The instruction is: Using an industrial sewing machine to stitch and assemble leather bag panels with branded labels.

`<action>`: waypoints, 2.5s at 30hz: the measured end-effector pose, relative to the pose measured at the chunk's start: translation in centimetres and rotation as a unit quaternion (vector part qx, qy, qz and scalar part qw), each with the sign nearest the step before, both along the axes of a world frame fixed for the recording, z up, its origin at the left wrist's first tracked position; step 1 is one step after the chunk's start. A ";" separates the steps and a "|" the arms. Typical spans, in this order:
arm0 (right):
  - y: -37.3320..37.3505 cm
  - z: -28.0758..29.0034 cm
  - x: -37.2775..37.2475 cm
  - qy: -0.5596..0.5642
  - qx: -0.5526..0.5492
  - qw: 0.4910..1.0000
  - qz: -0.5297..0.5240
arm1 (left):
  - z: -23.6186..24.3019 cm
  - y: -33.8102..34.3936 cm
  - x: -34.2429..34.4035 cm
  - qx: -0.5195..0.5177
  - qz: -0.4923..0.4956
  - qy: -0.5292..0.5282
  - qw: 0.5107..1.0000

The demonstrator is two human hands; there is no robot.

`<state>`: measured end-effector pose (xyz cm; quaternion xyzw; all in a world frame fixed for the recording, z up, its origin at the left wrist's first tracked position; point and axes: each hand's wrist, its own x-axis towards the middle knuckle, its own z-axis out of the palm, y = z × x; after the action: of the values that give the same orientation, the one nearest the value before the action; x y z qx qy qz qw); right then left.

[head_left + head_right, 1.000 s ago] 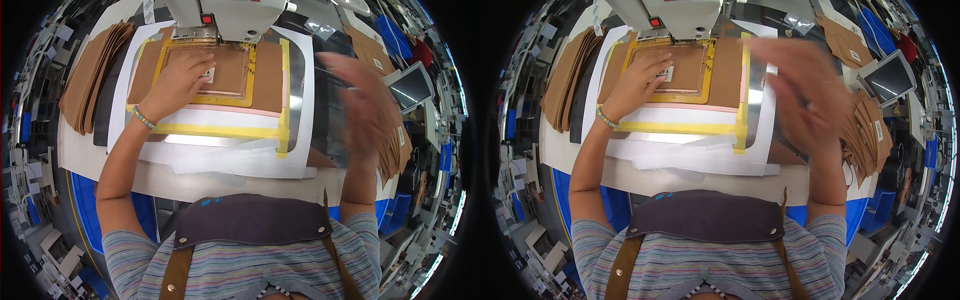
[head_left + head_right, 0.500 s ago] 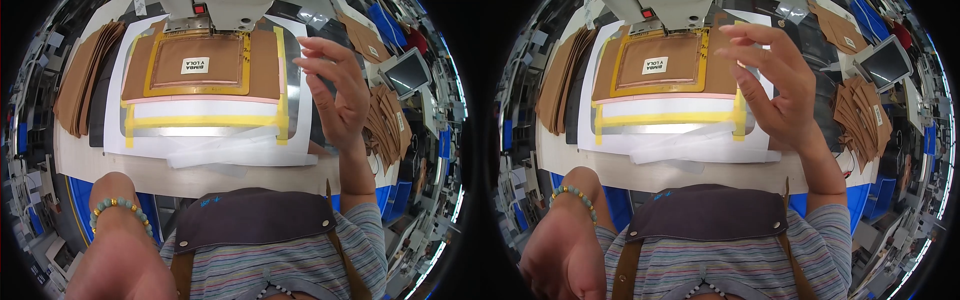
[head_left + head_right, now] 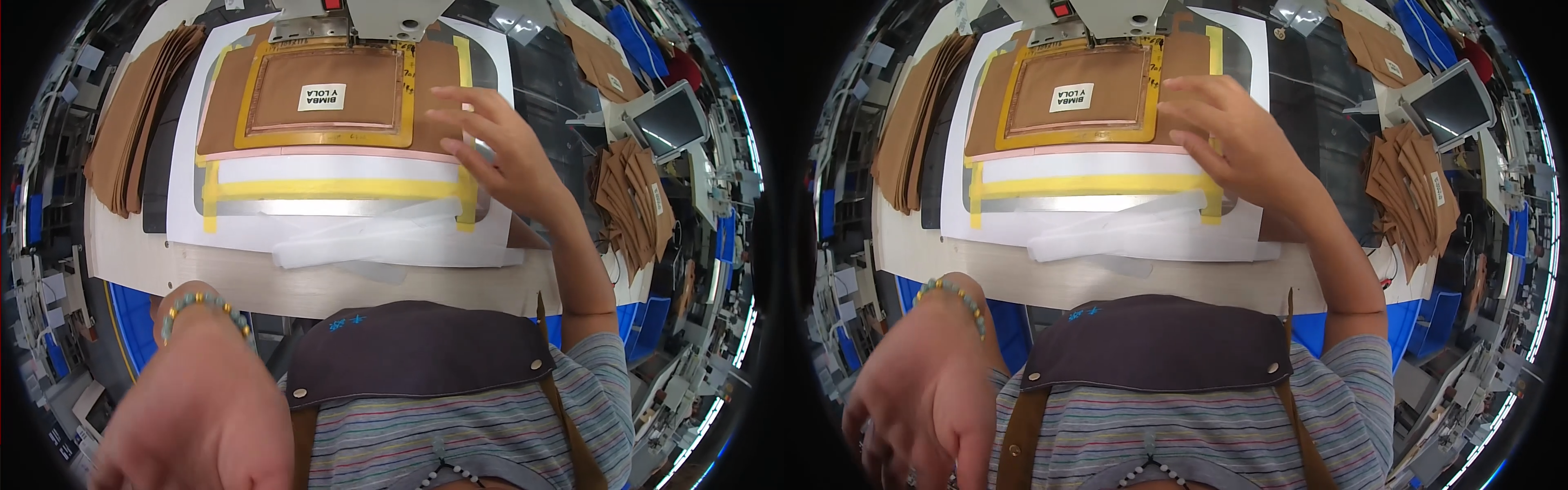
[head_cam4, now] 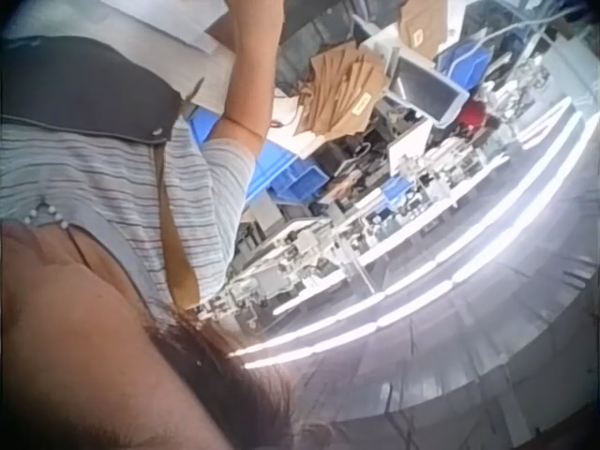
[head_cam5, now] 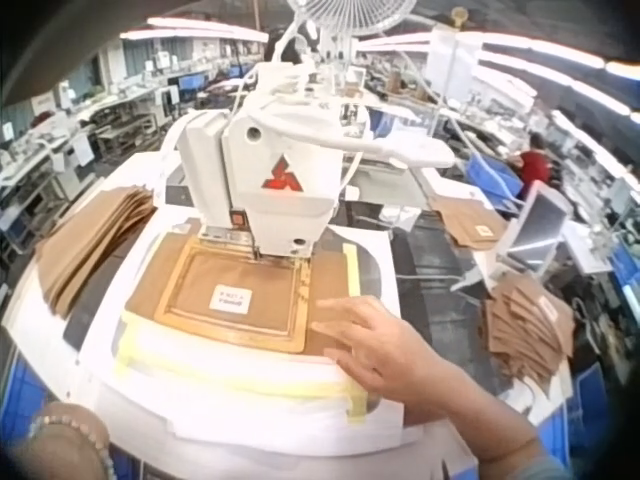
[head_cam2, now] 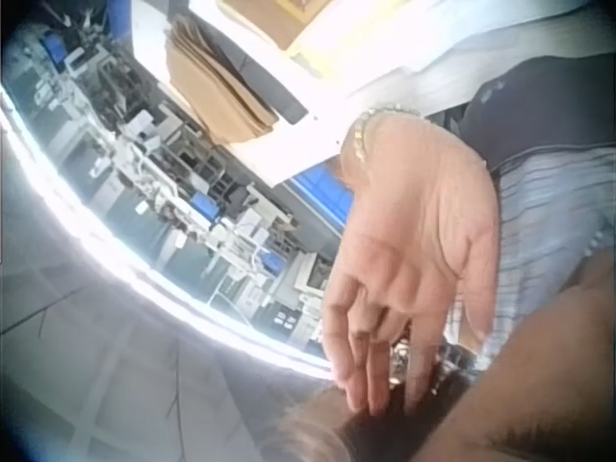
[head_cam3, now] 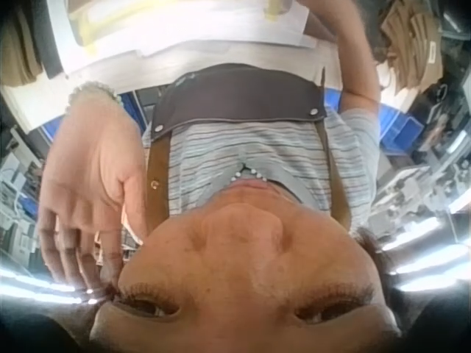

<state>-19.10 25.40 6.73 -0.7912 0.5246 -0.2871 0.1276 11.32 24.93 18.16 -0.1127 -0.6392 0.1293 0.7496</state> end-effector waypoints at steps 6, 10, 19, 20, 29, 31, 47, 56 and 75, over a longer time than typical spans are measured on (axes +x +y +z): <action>-3.2 -4.7 2.4 0.104 -0.102 0.985 0.088 | -10.6 -8.3 0.9 0.266 0.114 -0.476 0.831; -2.8 -5.6 3.3 0.165 -0.142 0.974 0.070 | -16.7 -13.4 -2.0 0.340 0.127 -0.544 0.757; -2.7 -5.8 3.4 0.143 -0.115 0.981 0.062 | -17.8 -16.1 -3.9 0.335 0.102 -0.641 0.683; -2.7 -5.7 3.3 0.139 -0.118 0.981 0.063 | -17.8 -16.2 -4.0 0.327 0.108 -0.646 0.681; -3.0 -5.6 3.1 0.140 -0.117 0.981 0.058 | -18.1 -17.0 -4.6 0.296 0.111 -0.654 0.687; -3.1 -5.5 3.1 0.144 -0.117 0.981 0.052 | -17.8 -16.9 -4.7 0.297 0.109 -0.661 0.681; -4.5 -6.2 2.2 0.146 -0.102 0.984 0.004 | -16.3 -20.2 -5.2 0.314 0.025 -0.681 0.661; -4.4 -5.6 0.0 0.094 -0.105 0.989 -0.048 | -15.9 -22.0 -7.0 0.328 0.046 -0.687 0.647; 5.6 -1.2 0.8 0.105 -0.042 0.989 0.095 | -17.0 -25.3 0.3 0.393 0.067 -0.547 0.736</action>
<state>-18.33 31.05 5.54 -0.8679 0.4452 -0.2106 0.0655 11.59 -0.32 1.15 0.1838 -0.9389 -0.1679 0.2376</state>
